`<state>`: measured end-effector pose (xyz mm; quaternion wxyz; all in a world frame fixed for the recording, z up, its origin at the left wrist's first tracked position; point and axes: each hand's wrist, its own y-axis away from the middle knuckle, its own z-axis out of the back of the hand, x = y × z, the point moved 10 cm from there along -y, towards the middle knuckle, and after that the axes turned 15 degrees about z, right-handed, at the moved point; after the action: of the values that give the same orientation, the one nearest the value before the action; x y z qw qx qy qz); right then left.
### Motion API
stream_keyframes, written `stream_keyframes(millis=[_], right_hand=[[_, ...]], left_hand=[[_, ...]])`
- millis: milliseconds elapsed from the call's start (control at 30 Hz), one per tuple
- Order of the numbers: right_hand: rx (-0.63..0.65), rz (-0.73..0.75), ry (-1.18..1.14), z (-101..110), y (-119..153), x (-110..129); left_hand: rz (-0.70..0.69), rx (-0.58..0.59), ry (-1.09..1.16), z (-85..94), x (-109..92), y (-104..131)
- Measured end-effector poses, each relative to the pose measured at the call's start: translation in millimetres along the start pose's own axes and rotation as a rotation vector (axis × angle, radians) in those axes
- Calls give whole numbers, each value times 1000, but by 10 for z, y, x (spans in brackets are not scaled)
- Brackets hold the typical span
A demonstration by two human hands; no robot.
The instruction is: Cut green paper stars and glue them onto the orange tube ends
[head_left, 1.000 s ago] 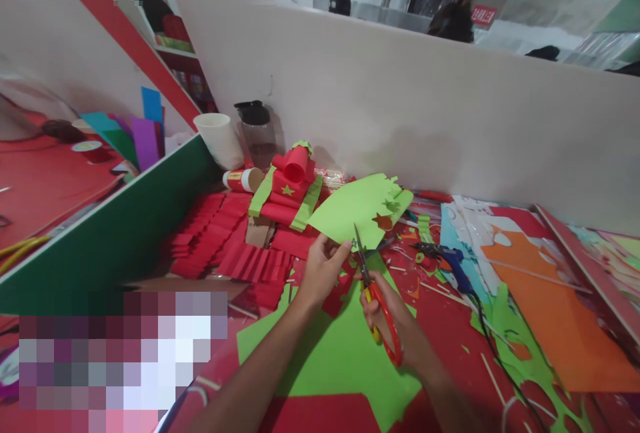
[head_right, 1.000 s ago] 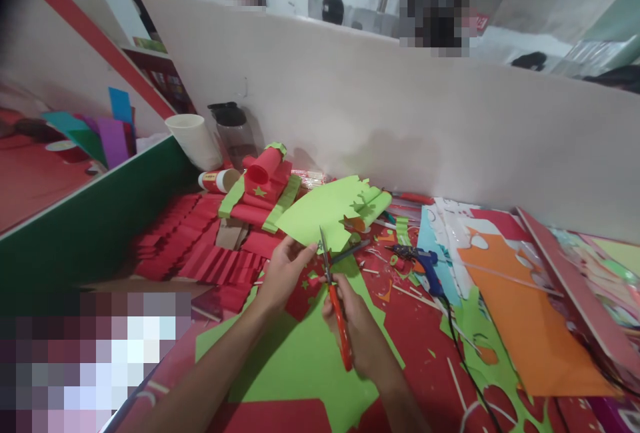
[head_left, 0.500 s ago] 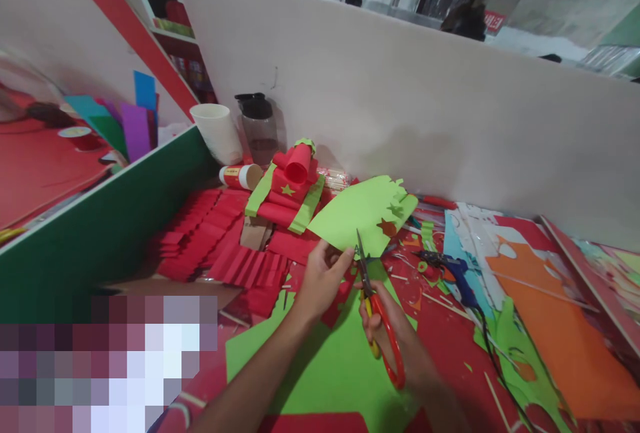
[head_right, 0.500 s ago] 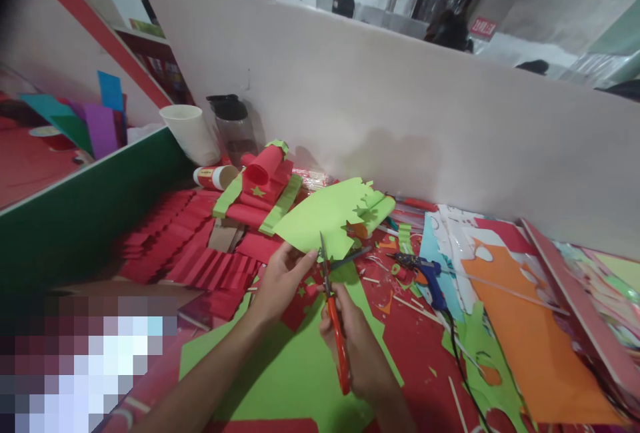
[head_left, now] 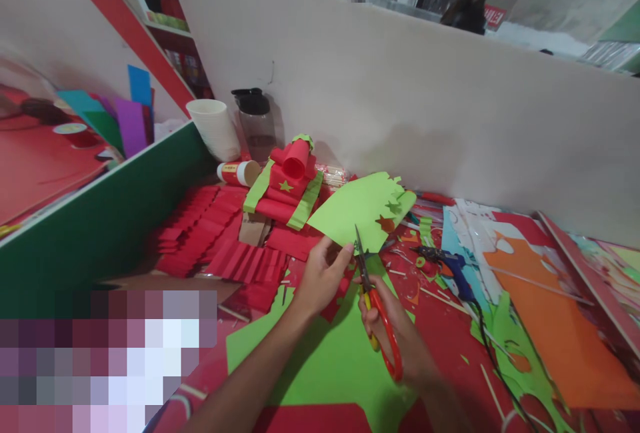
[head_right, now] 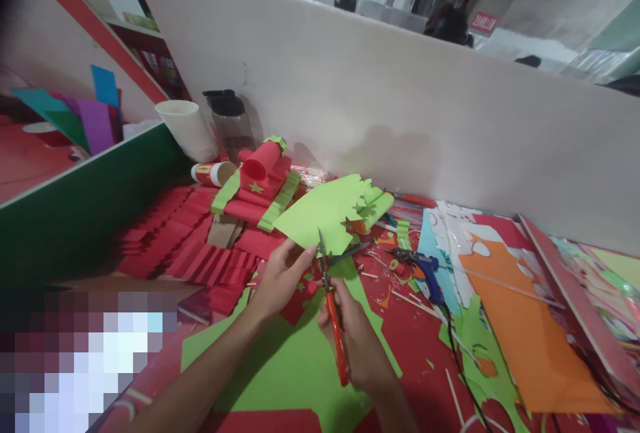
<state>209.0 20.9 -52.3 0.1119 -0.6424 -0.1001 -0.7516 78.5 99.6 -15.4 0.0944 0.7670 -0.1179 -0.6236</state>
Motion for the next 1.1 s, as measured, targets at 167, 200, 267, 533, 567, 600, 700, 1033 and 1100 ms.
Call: stream_keyframes(millis=[167,200,267,533,567,600,700,1033,1100], right_hand=[[-3,11,-15,-3,-23,34],[2,13,-18,-7,-26,40],[21,21,-21,-25,-31,51],[37,34,0,-37,-34,6],[37,38,14,-36,-35,12],[37,48,24,-36,-37,26],[33,84,20,-39,-39,91],[46,102,-58,-62,-30,110],[42,98,-74,-61,-35,90]], left_hand=[[-12,53,1,-37,15,-25],[-12,58,-6,-40,20,-30],[-14,53,-25,-33,28,-36],[-29,46,-46,-25,28,-29],[-30,43,-44,-22,24,-26],[-30,39,-41,-18,21,-24],[-34,31,-42,-8,13,-21],[-24,38,-34,-24,49,-32],[-13,63,-18,-51,51,-22]])
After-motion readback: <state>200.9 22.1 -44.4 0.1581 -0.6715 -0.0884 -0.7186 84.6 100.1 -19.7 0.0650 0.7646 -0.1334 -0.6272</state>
